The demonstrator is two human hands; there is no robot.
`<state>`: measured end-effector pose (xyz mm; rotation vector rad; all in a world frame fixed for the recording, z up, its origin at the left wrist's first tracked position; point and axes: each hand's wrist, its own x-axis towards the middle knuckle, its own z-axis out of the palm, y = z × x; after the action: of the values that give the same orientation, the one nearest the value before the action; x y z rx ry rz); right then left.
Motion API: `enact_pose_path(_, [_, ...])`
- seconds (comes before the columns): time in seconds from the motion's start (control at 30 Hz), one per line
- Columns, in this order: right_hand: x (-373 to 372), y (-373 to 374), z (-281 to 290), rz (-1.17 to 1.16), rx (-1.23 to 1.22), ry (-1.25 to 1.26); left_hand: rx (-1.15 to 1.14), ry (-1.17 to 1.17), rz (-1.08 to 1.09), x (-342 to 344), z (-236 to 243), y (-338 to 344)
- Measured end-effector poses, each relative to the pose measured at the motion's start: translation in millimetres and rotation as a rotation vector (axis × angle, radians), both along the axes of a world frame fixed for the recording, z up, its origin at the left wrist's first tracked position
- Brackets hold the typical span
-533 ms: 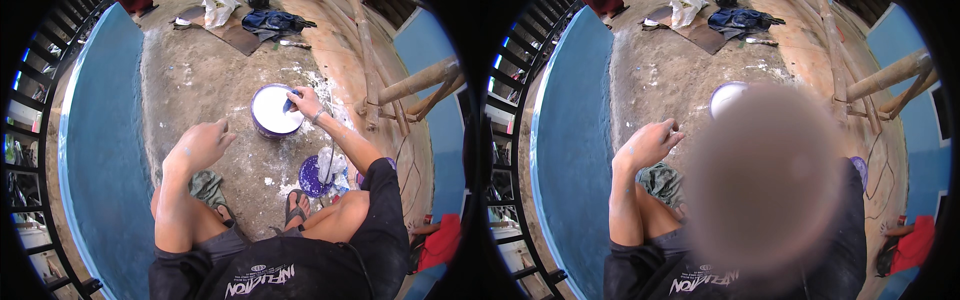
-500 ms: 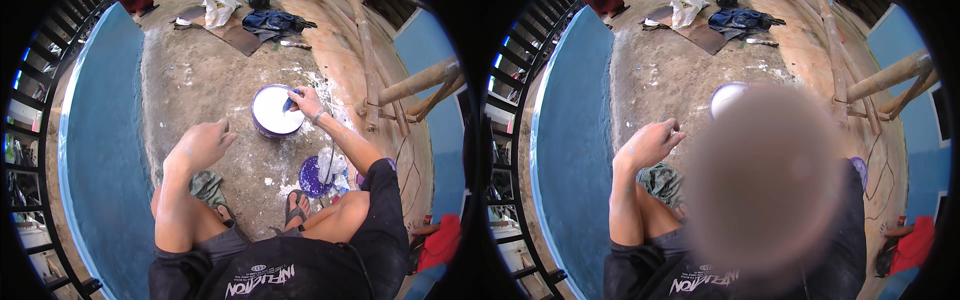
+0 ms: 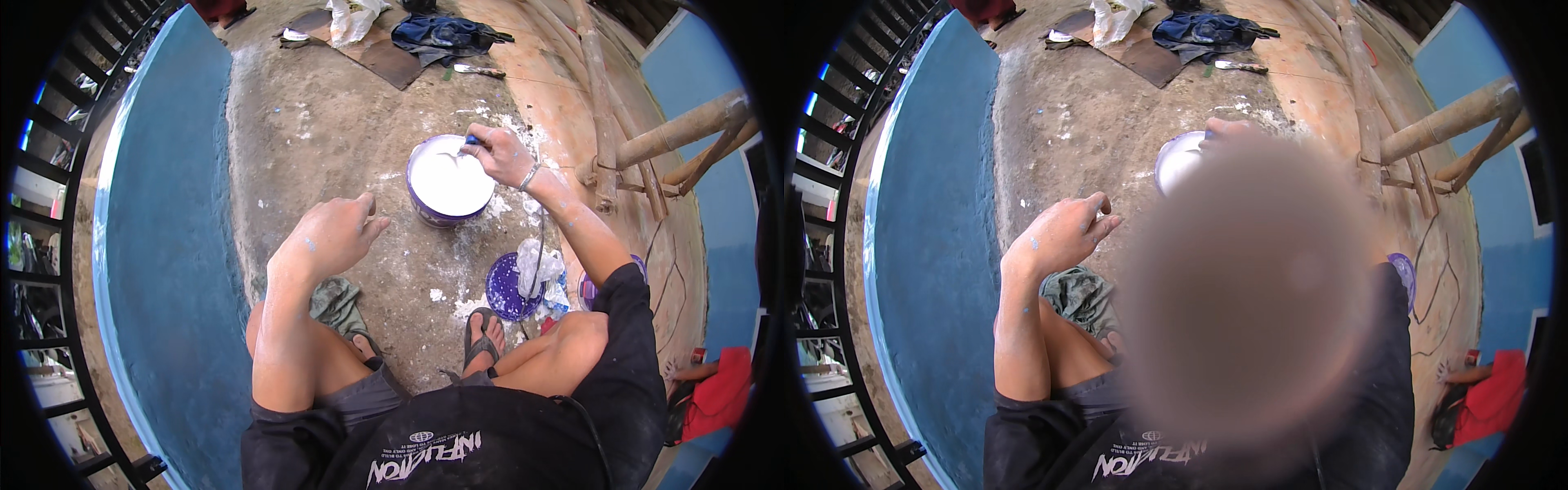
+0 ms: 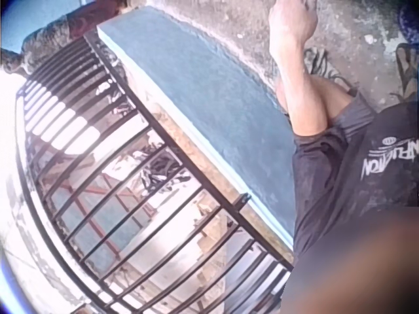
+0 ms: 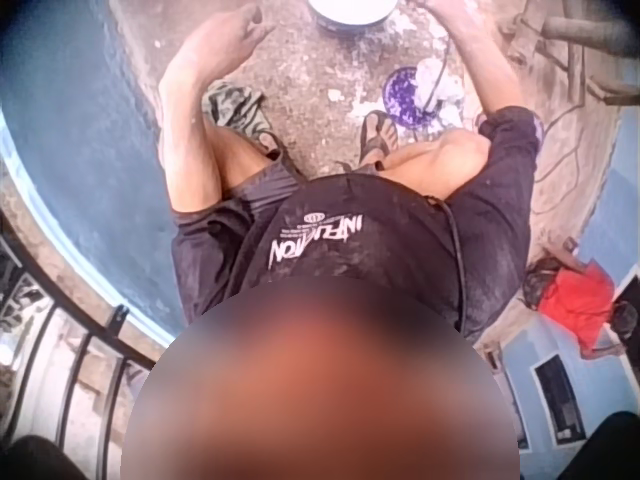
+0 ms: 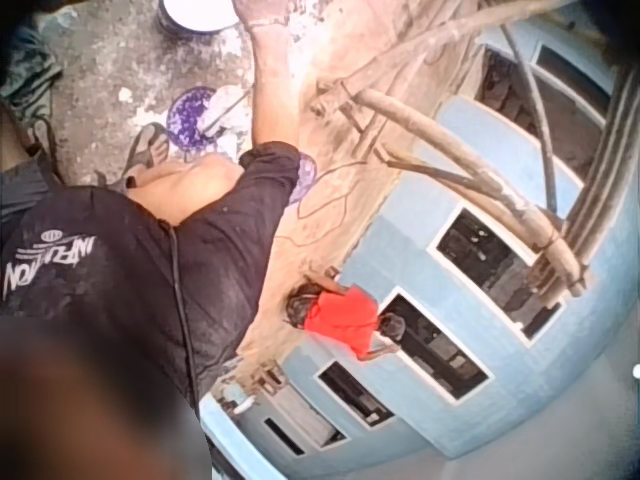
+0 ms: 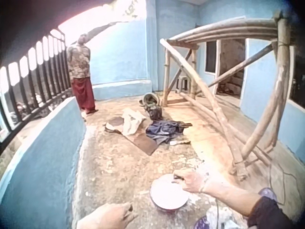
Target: The person sits on the floor and stirs white paint in a purple bucket using a ladle. They then pour the mixed paint into a clear plastic bucket.
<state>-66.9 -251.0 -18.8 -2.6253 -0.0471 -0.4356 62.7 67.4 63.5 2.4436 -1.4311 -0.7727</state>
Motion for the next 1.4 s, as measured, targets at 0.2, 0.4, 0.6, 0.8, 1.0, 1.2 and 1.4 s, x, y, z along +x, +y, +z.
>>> enact_pose_path(0.2, [-10.5, -0.9, -45.5, -0.278, 0.175, 0.226, 0.007, -0.012, -0.001, -2.9, 0.3, -2.3])
enact_pose_path(0.4, [-15.0, 6.7, -62.6, -0.354, 0.462, 0.302, 0.019, -0.052, -0.013, -2.8, -1.2, -2.8])
enact_pose_path(0.6, [-9.9, 6.0, -66.4, -0.499, 0.925, 0.217, -0.008, -0.036, -0.012, -2.6, 1.5, -2.2])
enact_pose_path(0.8, [-15.8, -15.3, -26.8, -0.49, 1.043, 0.044, -0.029, -0.032, -0.014, 6.3, 1.3, 1.4])
enact_pose_path(1.0, [-38.1, -16.1, 42.0, -0.468, 0.592, -0.014, -0.045, -0.017, -0.025, 12.1, -5.0, -3.1])
enact_pose_path(1.2, [-39.9, 5.6, 40.3, -0.165, 0.12, 0.051, -0.014, -0.009, -0.038, 7.5, -7.1, -10.3])
enact_pose_path(1.4, [-17.7, 8.3, -12.9, -0.129, 0.082, 0.18, -0.021, -0.022, -0.016, 4.1, -5.5, -7.5])
